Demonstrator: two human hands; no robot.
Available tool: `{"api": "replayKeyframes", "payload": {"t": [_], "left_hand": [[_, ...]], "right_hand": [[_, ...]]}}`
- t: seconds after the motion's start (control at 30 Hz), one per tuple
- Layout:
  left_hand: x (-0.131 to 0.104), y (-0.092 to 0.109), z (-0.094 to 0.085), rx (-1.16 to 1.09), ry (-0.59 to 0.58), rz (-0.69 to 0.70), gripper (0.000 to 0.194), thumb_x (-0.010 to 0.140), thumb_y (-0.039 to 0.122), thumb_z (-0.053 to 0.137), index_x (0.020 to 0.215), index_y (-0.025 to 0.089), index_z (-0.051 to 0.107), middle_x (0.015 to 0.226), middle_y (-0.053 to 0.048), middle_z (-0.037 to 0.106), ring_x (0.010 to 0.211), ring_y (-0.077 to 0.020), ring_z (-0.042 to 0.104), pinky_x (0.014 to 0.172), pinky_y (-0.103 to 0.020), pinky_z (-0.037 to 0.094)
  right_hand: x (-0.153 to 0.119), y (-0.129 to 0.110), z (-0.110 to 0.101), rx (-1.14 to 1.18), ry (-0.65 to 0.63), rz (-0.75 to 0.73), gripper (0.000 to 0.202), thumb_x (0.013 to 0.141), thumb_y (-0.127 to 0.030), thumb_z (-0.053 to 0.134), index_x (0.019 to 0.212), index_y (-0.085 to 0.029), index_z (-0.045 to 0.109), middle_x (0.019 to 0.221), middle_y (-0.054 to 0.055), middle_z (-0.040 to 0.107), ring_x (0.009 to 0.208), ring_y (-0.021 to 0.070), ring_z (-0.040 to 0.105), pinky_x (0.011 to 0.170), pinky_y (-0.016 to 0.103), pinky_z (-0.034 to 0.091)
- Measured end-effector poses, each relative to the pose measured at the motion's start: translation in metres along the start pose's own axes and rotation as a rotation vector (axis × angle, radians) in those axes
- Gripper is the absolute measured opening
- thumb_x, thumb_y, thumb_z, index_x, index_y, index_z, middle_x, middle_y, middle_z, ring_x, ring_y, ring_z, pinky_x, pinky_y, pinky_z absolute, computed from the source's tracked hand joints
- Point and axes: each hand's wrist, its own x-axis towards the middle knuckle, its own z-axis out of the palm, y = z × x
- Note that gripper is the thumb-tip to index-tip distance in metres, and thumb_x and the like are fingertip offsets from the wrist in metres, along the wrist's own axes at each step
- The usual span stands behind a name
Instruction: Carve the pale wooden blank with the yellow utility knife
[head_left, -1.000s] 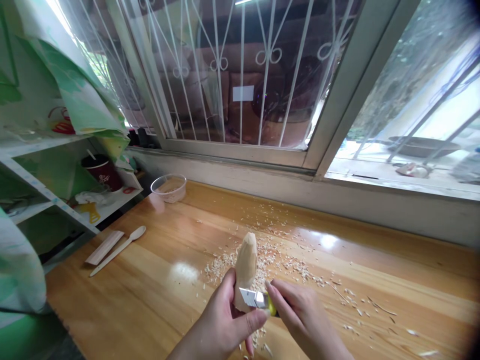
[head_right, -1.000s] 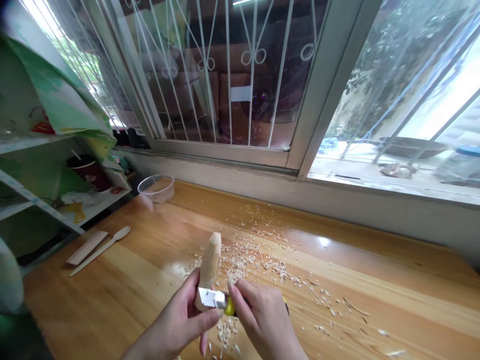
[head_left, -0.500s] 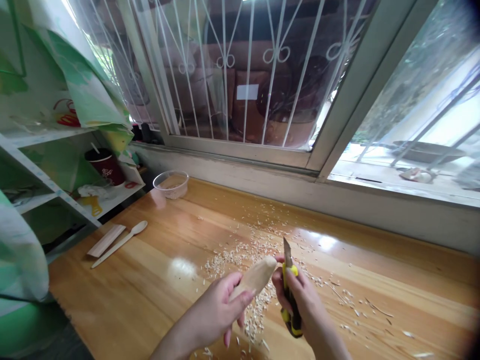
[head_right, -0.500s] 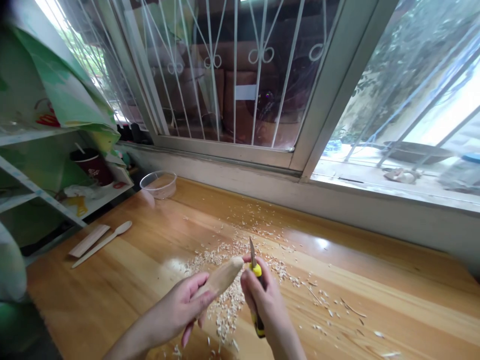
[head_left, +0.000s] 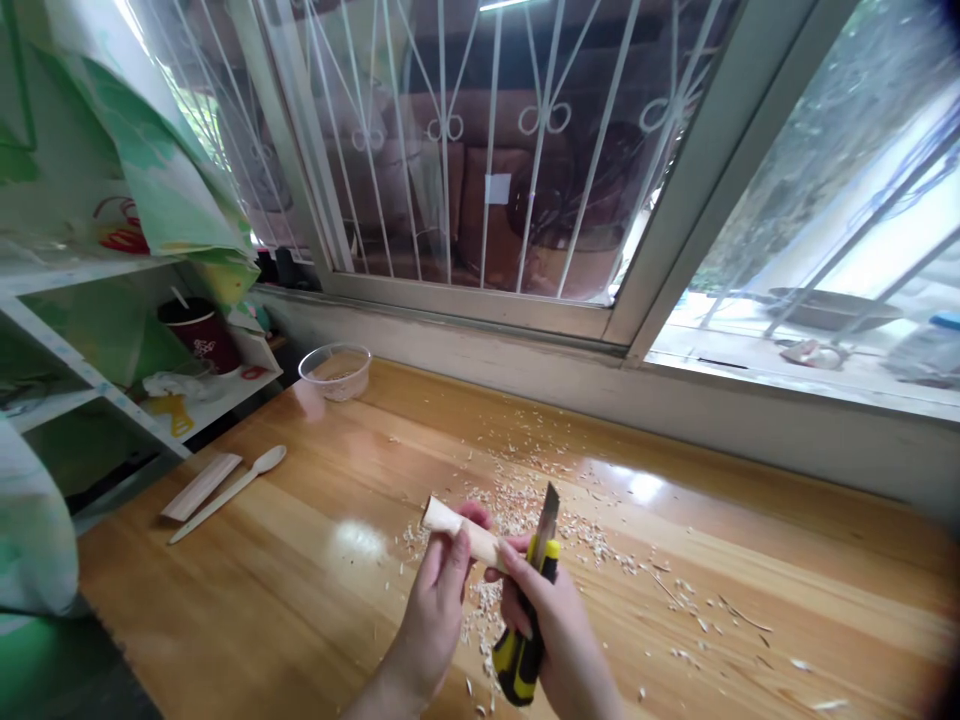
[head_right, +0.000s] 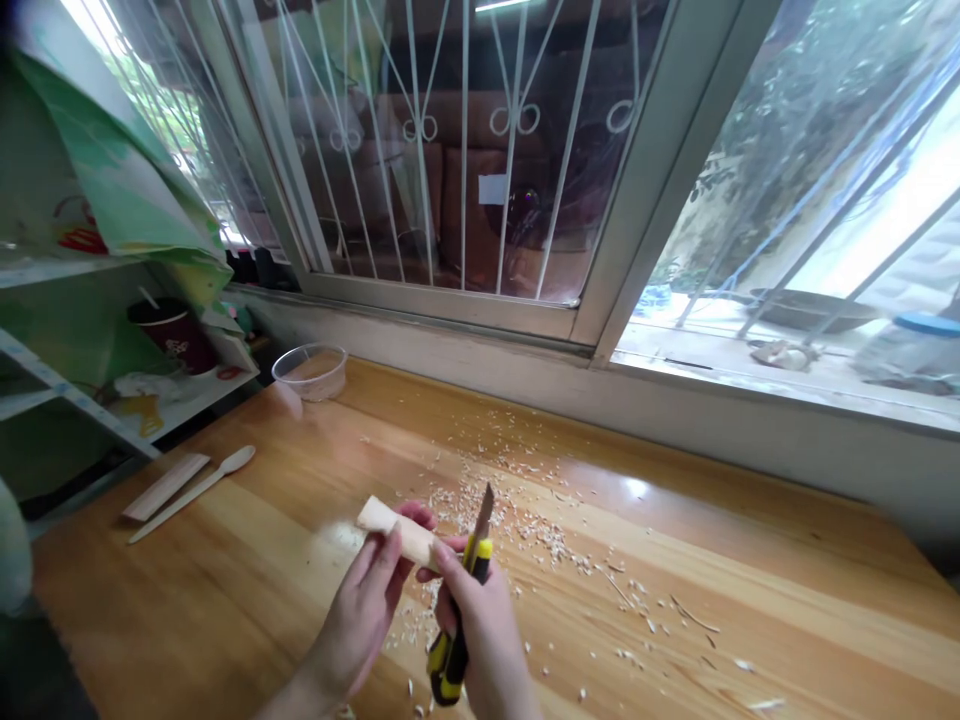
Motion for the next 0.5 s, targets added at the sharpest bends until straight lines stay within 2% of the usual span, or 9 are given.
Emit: {"api": "replayKeyframes", "payload": {"t": [0.07, 0.17, 0.23, 0.27, 0.37, 0.5], "left_hand": [[0.0, 0.001, 0.002, 0.01, 0.047, 0.045, 0.039, 0.083, 0.051, 0.054, 0.106, 0.02, 0.056, 0.1, -0.006, 0.061, 0.103, -0.0195, 0.055, 0.091, -0.029, 0.043], [-0.001, 0.012, 0.002, 0.009, 0.093, 0.108, 0.035, 0.085, 0.053, 0.05, 0.098, 0.021, 0.055, 0.076, 0.001, 0.056, 0.074, -0.0122, 0.057, 0.07, -0.023, 0.047], [-0.002, 0.021, 0.0, 0.027, 0.08, 0.049, 0.033, 0.086, 0.054, 0.048, 0.094, 0.021, 0.051, 0.065, 0.006, 0.047, 0.05, -0.0064, 0.044, 0.049, -0.017, 0.039], [-0.003, 0.024, 0.0, 0.045, 0.063, -0.007, 0.036, 0.085, 0.056, 0.047, 0.094, 0.021, 0.05, 0.062, 0.007, 0.044, 0.045, -0.005, 0.036, 0.044, -0.016, 0.033], [-0.011, 0.028, -0.001, 0.166, -0.015, -0.11, 0.045, 0.082, 0.063, 0.044, 0.096, 0.02, 0.049, 0.057, 0.009, 0.038, 0.041, -0.0043, 0.025, 0.041, -0.016, 0.024], [-0.023, 0.026, 0.002, 0.369, -0.115, -0.105, 0.046, 0.079, 0.057, 0.055, 0.107, 0.02, 0.05, 0.055, 0.009, 0.037, 0.042, -0.006, 0.027, 0.042, -0.019, 0.024]], "right_hand": [[-0.002, 0.008, 0.007, -0.081, -0.08, 0.03, 0.046, 0.069, -0.06, 0.065, 0.078, -0.018, 0.049, 0.058, -0.003, 0.057, 0.035, 0.0014, 0.026, 0.037, 0.019, 0.018], [-0.002, 0.014, 0.005, -0.296, -0.215, 0.014, 0.049, 0.07, -0.067, 0.059, 0.074, -0.02, 0.046, 0.048, -0.007, 0.044, 0.036, 0.0041, 0.027, 0.036, 0.019, 0.018], [-0.003, 0.009, -0.004, -0.389, -0.175, -0.083, 0.047, 0.076, -0.066, 0.052, 0.073, -0.02, 0.046, 0.051, -0.008, 0.038, 0.04, 0.0052, 0.027, 0.038, 0.019, 0.021], [-0.005, 0.004, -0.009, -0.405, -0.153, -0.128, 0.047, 0.08, -0.067, 0.046, 0.074, -0.02, 0.046, 0.053, -0.008, 0.037, 0.042, 0.006, 0.027, 0.039, 0.02, 0.024], [-0.012, -0.016, -0.021, -0.559, -0.095, -0.231, 0.045, 0.09, -0.061, 0.029, 0.075, -0.021, 0.046, 0.061, -0.005, 0.041, 0.049, 0.0087, 0.036, 0.047, 0.021, 0.032], [-0.022, -0.034, -0.023, -1.01, -0.154, -0.445, 0.038, 0.09, -0.054, 0.04, 0.076, -0.021, 0.051, 0.06, -0.003, 0.05, 0.054, 0.0114, 0.045, 0.051, 0.023, 0.033]]}}
